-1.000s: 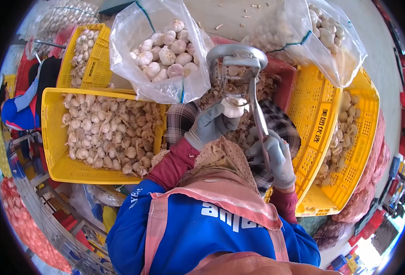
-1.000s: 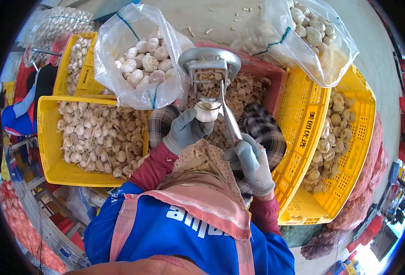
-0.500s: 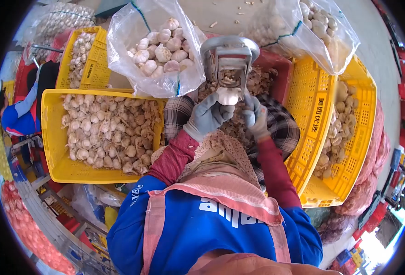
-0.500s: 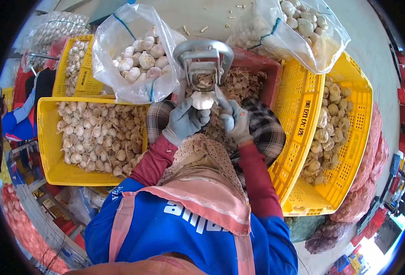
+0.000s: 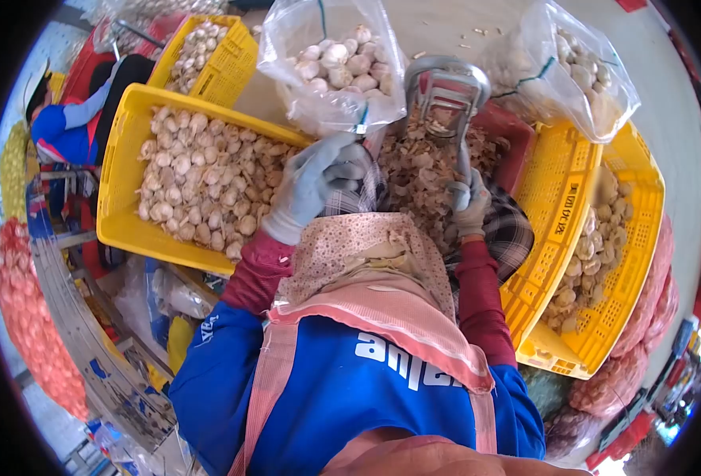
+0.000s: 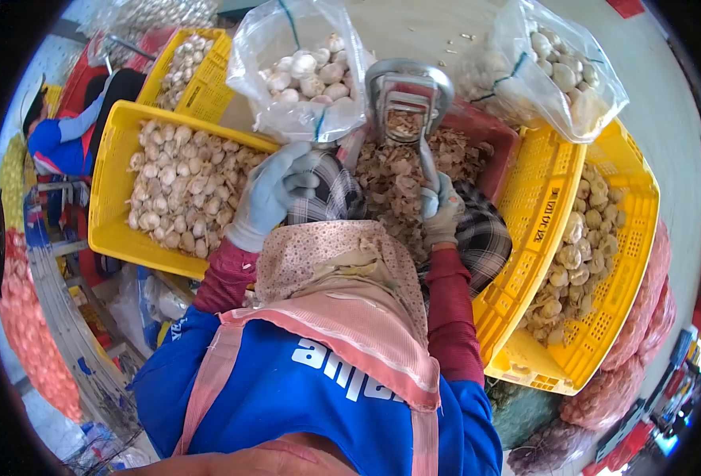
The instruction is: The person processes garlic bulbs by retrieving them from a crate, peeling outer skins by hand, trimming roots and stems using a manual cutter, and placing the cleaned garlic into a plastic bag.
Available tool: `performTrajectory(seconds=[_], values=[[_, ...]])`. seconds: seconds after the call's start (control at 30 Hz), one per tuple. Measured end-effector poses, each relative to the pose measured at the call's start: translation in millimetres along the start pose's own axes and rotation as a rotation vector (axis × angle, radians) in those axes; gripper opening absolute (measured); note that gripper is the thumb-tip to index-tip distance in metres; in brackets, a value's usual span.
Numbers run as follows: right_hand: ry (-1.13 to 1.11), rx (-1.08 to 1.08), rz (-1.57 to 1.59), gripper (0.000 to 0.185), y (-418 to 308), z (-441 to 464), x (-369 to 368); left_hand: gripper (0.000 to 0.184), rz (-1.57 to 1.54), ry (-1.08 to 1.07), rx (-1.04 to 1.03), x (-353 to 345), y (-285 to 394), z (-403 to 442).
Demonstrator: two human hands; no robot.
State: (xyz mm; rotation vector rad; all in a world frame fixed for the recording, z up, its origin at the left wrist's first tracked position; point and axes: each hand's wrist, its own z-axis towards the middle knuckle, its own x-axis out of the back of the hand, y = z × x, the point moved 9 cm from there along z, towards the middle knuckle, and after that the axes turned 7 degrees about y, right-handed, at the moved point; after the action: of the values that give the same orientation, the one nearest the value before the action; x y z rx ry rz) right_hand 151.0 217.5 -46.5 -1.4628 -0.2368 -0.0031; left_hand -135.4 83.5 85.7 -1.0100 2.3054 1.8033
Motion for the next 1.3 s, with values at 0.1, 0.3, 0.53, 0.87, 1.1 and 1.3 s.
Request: performTrajectory(seconds=[0.1,0.3,0.53,0.87,1.1,1.3], values=[[0.058,0.143,-0.194,0.027,-12,-3,4,0.041,-0.02,0.497,-0.018,125,-15,-11],[0.034,0.165,-0.202,0.03,-36,-3,3,0.033,1.272,0.784,-0.004,347,-60,-54],[-0.01,-0.063,0.297,0.04,31,5,17,0.06,1.538,0.643,0.31,328,-72,-69],[0.028,0.072,-0.066,0.05,-6,3,10,0.071,1.777,0.376,0.397,333,-86,-73],[0.027,0.026,-0.539,0.04,-30,-9,12,0.047,0.028,0.339,0.15,252,-65,-37],[0.115,0.354,-0.152,0.038,-137,-67,-17,0.052,-0.509,-0.141,0.2,31,-40,-27]])
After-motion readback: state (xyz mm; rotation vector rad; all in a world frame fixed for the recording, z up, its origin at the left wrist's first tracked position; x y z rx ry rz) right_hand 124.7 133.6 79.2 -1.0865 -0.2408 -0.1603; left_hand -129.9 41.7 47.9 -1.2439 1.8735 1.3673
